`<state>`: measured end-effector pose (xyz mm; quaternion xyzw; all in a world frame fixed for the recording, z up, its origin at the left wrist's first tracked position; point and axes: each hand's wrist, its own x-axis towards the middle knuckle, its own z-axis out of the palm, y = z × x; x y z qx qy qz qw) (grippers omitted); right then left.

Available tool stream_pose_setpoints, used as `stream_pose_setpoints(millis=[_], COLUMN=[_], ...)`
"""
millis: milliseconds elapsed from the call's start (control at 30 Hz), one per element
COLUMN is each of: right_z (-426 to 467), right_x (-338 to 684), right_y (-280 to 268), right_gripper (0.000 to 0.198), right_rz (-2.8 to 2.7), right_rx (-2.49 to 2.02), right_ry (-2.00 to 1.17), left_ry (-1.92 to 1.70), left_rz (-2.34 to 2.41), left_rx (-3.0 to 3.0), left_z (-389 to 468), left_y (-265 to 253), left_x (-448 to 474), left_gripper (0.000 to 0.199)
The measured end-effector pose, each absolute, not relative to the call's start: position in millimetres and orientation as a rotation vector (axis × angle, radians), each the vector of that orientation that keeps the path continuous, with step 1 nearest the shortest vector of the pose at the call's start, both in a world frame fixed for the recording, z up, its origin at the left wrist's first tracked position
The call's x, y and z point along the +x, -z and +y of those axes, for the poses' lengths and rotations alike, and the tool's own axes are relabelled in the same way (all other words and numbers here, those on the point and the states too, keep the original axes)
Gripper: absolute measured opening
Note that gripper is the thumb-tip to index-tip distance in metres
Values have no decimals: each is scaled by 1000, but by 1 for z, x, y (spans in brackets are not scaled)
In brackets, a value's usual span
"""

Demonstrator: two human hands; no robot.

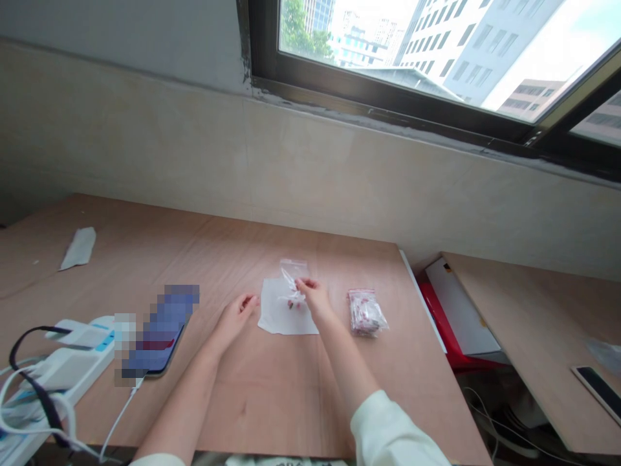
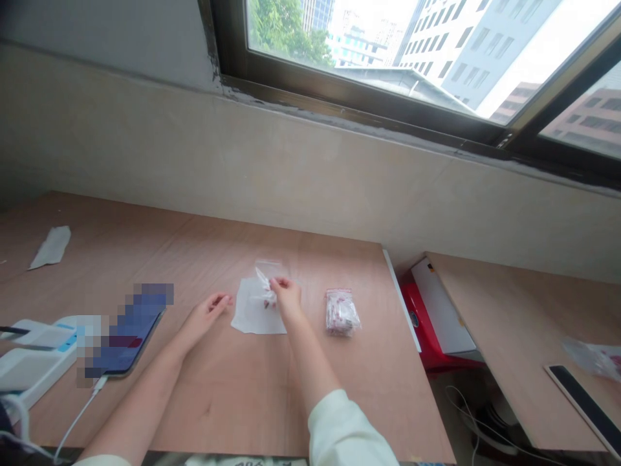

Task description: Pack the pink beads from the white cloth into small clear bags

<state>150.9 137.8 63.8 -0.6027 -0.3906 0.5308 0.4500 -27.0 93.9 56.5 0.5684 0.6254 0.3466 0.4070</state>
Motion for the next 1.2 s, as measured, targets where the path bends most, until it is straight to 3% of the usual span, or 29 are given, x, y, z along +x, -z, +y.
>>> stream_pose_setpoints(millis=[200, 400, 467, 567, 700, 800, 933, 1200], right_z=[215, 226, 225, 212, 161, 116, 83, 73], right_x=[151, 147, 143, 143, 169, 203, 240, 259], right_y=[-50, -42, -45, -60, -86, -93, -80, -83], right_gripper=[13, 4, 11, 23, 24, 34, 28, 28], right_rz=[-1042, -1199, -1310, -1390, -1417, -1316, -1344, -1351], right_rx=[-1800, -1992, -2082, -2097, -1967, -2130, -2315, -2144], right_ry=[-969, -660, -518, -367, -112, 86, 28, -127], left_ry=[-792, -815, -813, -806, -807, -811, -821, -844], left_rz=[1603, 1675, 1692, 1702, 1705, 1728, 1758, 1670], left_rx=[1630, 1695, 1708, 1716, 1720, 1720, 1712, 1655], left_z=[84, 83, 83, 82, 81, 81, 83, 81], left_y=[-29, -24, -23, -24, -24, -23, -22, -25], left_x=[-37, -35, -35, -34, -34, -33, -31, -34], left_gripper=[25, 22, 22, 21, 21, 21, 22, 26])
